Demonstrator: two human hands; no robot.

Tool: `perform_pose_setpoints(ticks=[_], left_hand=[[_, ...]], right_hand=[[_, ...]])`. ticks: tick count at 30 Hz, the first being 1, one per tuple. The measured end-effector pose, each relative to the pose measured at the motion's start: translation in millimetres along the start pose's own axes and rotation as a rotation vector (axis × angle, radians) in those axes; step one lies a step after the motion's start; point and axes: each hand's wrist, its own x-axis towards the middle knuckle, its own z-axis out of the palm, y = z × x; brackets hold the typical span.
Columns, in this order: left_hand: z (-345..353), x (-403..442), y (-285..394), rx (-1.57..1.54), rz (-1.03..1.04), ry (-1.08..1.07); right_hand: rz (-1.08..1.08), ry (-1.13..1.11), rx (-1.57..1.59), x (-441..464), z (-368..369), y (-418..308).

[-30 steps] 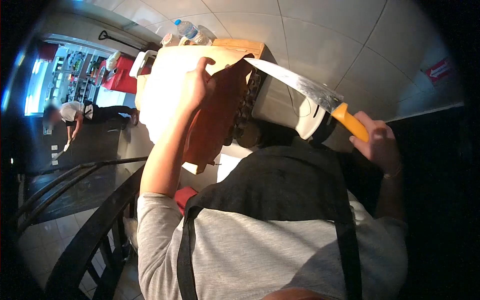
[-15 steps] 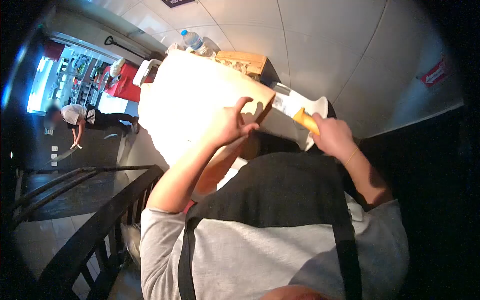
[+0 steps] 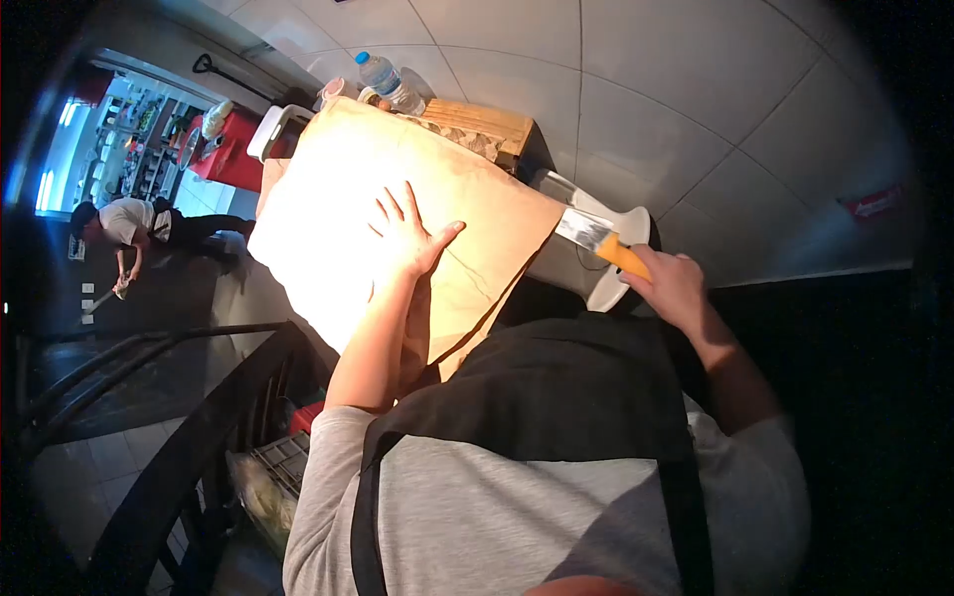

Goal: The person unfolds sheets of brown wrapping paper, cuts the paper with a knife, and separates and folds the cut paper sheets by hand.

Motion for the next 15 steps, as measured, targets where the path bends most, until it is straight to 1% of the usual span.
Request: perform_pose_setpoints(ticks=[3, 6, 7, 10, 11, 14, 15], left_hand=[[-3.7, -0.1, 0.8, -0.03, 0.002, -0.013], [-10.2, -0.4, 3.4, -0.026, -0.006, -0.033], [-11.1, -1.4, 4.3, -0.025, -0.007, -0.042], [-15.0, 0.0, 4.5, -0.013, -0.022, -0.046], [-14.5, 0.4, 4.3, 0.0, -0.024, -0.051], [-13.2, 0.3, 4.3, 0.01, -0.03, -0.058], [-12.4, -0.5, 3.8, 0.01, -0.033, -0.055]], right_hand=[[-0.034, 0.012, 0.008, -1.7, -8.5, 5.3], [0.012, -0.08, -0.022, 18.0, 21.4, -6.4], [-0.016, -0.046, 0.023, 28.9, 30.9, -18.0], [-0.071, -0.036, 0.053, 44.8, 31.7, -22.0], [-0.068, -0.078, 0.029, 40.1, 18.4, -14.4], [-0.161, 0.017, 0.003, 22.6, 9.8, 25.4], [-0.157, -0.002, -0.049, 22.7, 6.6, 25.3]])
